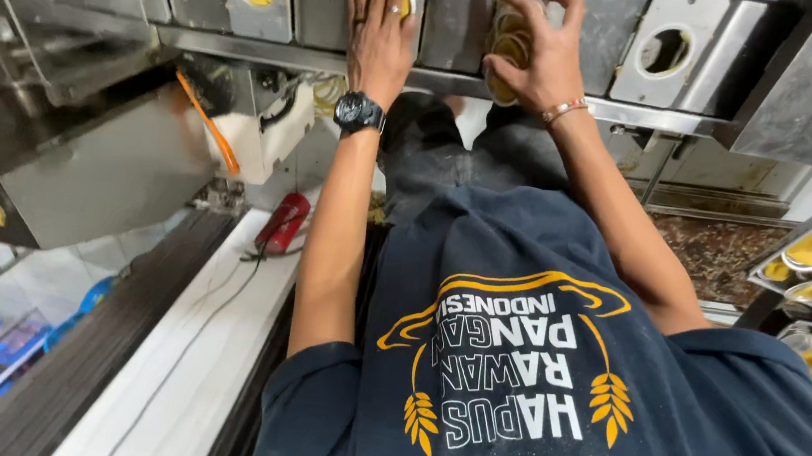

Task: The person picks up individual tart tins containing yellow filling from a conveyor belt and places them onto metal trays, eventually lifting the filled trays and stacking them.

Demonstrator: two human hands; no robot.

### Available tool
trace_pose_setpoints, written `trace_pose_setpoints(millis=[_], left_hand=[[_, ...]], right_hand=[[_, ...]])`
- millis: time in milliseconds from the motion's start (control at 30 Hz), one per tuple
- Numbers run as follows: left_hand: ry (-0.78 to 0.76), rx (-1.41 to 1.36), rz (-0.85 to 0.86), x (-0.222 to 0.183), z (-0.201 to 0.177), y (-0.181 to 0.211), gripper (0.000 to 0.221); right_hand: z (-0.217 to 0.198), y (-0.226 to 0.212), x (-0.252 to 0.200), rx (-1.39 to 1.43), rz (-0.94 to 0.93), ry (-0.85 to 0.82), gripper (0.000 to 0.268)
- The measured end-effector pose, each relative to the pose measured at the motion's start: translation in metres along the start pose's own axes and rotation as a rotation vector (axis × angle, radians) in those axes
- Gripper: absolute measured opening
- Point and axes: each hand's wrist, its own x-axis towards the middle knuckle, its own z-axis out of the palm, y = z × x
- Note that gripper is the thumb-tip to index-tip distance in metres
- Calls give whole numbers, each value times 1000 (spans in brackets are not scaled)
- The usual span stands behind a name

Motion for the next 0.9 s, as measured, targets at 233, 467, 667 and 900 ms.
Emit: trace_pose_setpoints(millis=[233, 467, 667, 900], left_hand=[[-184, 27, -95, -4, -5, -42, 75], [-100, -273, 271, 7, -4, -14, 91], [-148, -153, 601, 29, -7, -6, 77], [-187, -138, 561, 22, -6, -50, 69]], right_hand=[[42, -29, -1, -156, 88, 134, 85], [41, -55, -2, 47, 366, 289, 68], [40, -52, -27, 628, 764, 481, 57], [11, -42, -37, 805, 851, 694, 63]])
